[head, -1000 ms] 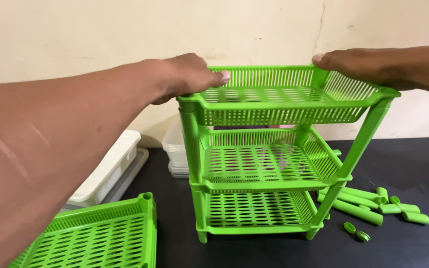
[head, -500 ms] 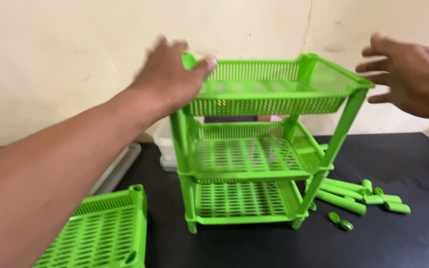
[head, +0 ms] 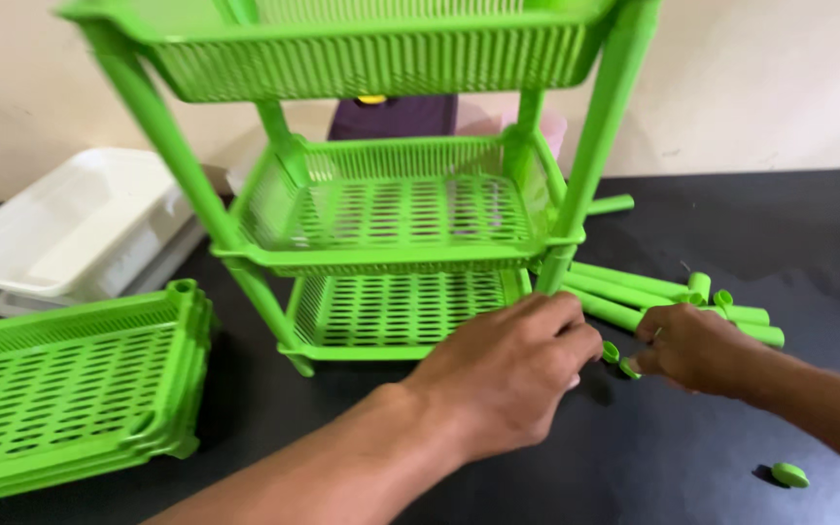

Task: The person assembles a green plastic three-tier storage rack by inserting cylindrical poles into the corners of stacked trays and securing them with small caps. The person repeats the process to build a second identical rack.

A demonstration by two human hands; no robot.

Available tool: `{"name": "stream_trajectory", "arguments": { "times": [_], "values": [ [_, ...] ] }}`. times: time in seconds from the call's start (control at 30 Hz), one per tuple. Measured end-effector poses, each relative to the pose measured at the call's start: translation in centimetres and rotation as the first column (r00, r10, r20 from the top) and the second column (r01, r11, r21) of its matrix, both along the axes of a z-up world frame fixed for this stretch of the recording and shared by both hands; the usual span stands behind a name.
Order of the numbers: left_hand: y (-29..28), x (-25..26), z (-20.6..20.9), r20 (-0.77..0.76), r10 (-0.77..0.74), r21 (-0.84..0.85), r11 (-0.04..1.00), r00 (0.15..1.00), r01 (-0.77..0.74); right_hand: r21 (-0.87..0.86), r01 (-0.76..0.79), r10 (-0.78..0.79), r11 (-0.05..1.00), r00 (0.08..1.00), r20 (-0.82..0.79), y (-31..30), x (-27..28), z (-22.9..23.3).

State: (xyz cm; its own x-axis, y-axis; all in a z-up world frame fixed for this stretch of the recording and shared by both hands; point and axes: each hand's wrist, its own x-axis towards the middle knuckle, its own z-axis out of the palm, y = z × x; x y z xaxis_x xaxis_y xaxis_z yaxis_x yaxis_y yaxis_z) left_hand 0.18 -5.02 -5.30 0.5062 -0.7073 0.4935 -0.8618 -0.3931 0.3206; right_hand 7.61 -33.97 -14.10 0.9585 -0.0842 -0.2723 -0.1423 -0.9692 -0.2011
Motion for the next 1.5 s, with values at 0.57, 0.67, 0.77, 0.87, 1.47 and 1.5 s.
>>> {"name": "stream_trajectory", "arguments": {
  "times": [0.57, 0.67, 0.77, 0.87, 1.47, 1.5],
  "values": [
    [-13.7, 9.4, -11.7, -0.296, 0.251, 0.449, 0.888, 0.921, -0.098, 0.677, 0.421, -0.365, 0.603, 0.901, -0.235, -2.1, -0.7, -0.7],
    [-13.6, 8.9, -11.8, -0.328, 0.266, 0.497, 0.864, 0.906, -0.073, 0.725, 0.455, -0.387, 0.517, 0.880, -0.276, -2.5, -1.6, -0.6],
    [-13.0, 8.3, -10.9, -0.389, 0.290, 0.410, 0.904, 0.874, -0.118, 0.769, 0.474, -0.400, 0.428, 0.863, -0.309, -2.5, -2.0, -0.9],
    [-12.3, 7.4, -9.2, -0.470, 0.281, 0.186, 0.958, 0.837, -0.217, 0.832, 0.459, -0.398, 0.312, 0.858, -0.324, -2.6, -2.5, -0.3],
    [2.7, 0.3, 11.0, -0.482, -0.166, -0.715, 0.642, 0.860, -0.277, 0.966, -0.242, -0.393, 0.089, 0.883, 0.257, 0.7, -3.3, 18.6],
    [3.6, 0.7, 12.3, -0.446, -0.113, -0.715, 0.641, 0.888, -0.278, 0.950, -0.269, -0.418, 0.157, 0.854, 0.310, 1.2, -3.1, 19.9]
  ]
}}
